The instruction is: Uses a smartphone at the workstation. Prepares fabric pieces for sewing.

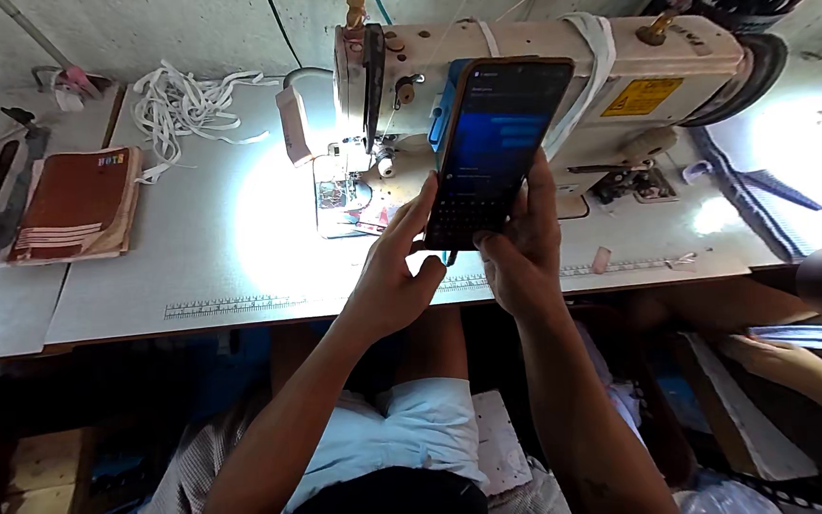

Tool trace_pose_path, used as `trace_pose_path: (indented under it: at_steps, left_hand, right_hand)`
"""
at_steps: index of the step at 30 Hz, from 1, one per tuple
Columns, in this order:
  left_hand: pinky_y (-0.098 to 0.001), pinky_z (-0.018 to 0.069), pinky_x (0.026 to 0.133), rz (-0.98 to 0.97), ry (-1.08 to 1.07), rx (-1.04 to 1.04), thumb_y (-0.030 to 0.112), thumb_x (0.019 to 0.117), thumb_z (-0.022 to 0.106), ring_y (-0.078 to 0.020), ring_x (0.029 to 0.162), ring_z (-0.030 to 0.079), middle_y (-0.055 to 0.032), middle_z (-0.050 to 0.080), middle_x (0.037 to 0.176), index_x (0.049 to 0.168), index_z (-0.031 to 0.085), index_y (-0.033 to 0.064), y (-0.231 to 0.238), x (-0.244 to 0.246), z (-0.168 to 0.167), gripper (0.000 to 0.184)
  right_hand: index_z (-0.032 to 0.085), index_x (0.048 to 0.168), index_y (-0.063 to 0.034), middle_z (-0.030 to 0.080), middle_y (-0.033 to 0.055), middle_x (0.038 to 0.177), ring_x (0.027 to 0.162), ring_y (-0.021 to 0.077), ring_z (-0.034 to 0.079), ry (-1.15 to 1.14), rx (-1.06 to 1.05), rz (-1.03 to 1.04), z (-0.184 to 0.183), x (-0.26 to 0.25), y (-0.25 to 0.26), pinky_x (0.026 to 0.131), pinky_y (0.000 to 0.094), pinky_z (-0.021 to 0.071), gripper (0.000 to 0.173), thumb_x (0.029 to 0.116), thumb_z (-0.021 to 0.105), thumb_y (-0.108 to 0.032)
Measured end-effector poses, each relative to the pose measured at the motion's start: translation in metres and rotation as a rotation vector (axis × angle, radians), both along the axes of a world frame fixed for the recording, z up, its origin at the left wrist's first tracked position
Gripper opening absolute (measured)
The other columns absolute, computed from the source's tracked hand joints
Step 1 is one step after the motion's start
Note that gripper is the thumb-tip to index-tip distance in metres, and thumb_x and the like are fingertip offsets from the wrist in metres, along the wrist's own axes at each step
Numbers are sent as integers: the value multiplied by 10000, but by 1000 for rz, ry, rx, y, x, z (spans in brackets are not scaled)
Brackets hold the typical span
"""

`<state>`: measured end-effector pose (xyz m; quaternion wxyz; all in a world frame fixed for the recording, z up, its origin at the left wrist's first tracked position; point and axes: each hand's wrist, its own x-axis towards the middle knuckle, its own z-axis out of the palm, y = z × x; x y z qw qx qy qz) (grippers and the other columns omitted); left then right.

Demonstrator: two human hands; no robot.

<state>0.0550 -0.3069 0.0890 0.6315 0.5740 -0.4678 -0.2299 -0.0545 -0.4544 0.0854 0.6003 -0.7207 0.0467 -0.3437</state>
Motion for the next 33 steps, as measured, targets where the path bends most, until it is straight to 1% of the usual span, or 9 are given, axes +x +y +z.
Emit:
trace_pose_path:
  at_steps: [5, 10, 13, 17, 21, 23, 28, 30, 33]
  left_hand:
    - [-349, 542, 1022, 1, -14, -8, -34, 922, 533, -181, 1321, 556, -110, 368, 1605, 1642, 226, 116, 0, 1, 0, 797]
    - [-351, 543, 1025, -3, -5, -1, -41, 922, 533, -180, 1336, 544, -104, 351, 1615, 1642, 229, 121, -1, 0, 0, 798]
    - [-358, 557, 1010, 1, -8, 2, -35, 919, 536, -181, 1329, 550, -105, 355, 1612, 1640, 234, 121, -1, -1, 0, 797]
    - [-367, 554, 1019, -6, 0, -2, -51, 917, 541, -185, 1336, 547, -109, 351, 1612, 1641, 225, 118, -1, -2, 0, 808]
    - [-363, 556, 1017, -6, -7, -5, -49, 921, 538, -184, 1336, 547, -105, 364, 1606, 1639, 232, 116, 0, 1, 0, 798]
    - [-360, 556, 1014, -10, -1, 2, -48, 923, 537, -183, 1334, 547, -102, 361, 1607, 1641, 232, 125, 0, 1, -1, 799]
    - [-364, 555, 1017, -14, 12, 3, -42, 921, 532, -182, 1346, 539, -95, 342, 1622, 1643, 228, 132, 0, 0, -1, 802]
    - [-364, 556, 1017, -16, 17, 0, -47, 918, 534, -184, 1339, 545, -101, 348, 1616, 1642, 229, 130, -1, -1, -2, 806]
    - [-362, 547, 1029, -19, 19, 18, -41, 909, 521, -177, 1321, 556, -105, 358, 1602, 1643, 220, 124, -2, -4, -2, 811]
  right_hand:
    - [47, 1648, -133, 412, 66, 1564, 1321, 171, 552, -20, 55, 45, -2, -2, -4, 1014, 389, 553, 842, 886, 320, 100]
    - [52, 1647, -136, 415, 56, 1565, 1325, 165, 551, -35, 72, 56, -3, -2, -4, 1030, 382, 546, 782, 948, 330, 77]
    - [30, 1636, -95, 427, 81, 1548, 1299, 173, 577, -14, 21, 14, 0, -1, -1, 1006, 361, 567, 855, 918, 471, 48]
    - [103, 1627, -115, 527, 72, 1440, 1142, 148, 675, 35, -26, -115, 3, 3, 6, 847, 282, 631, 920, 931, 702, -52]
    - [18, 1630, -109, 458, 97, 1499, 1219, 163, 631, 58, -52, -46, 2, 2, 3, 909, 294, 607, 1027, 836, 639, 86]
    - [14, 1628, -99, 449, 99, 1508, 1239, 166, 620, 47, -53, -37, 0, 1, 2, 923, 301, 602, 998, 838, 591, 101]
    - [46, 1645, -112, 438, 72, 1551, 1325, 178, 557, -6, 40, 26, -3, -1, -3, 1052, 396, 536, 713, 1024, 387, -28]
    - [56, 1636, -98, 463, 72, 1521, 1295, 163, 579, 16, 8, -20, -1, 1, -1, 1030, 361, 551, 780, 991, 492, -56]
    - [124, 1614, -83, 535, 74, 1434, 1208, 130, 637, 77, -93, -188, 2, 5, 8, 968, 294, 587, 971, 897, 775, -161]
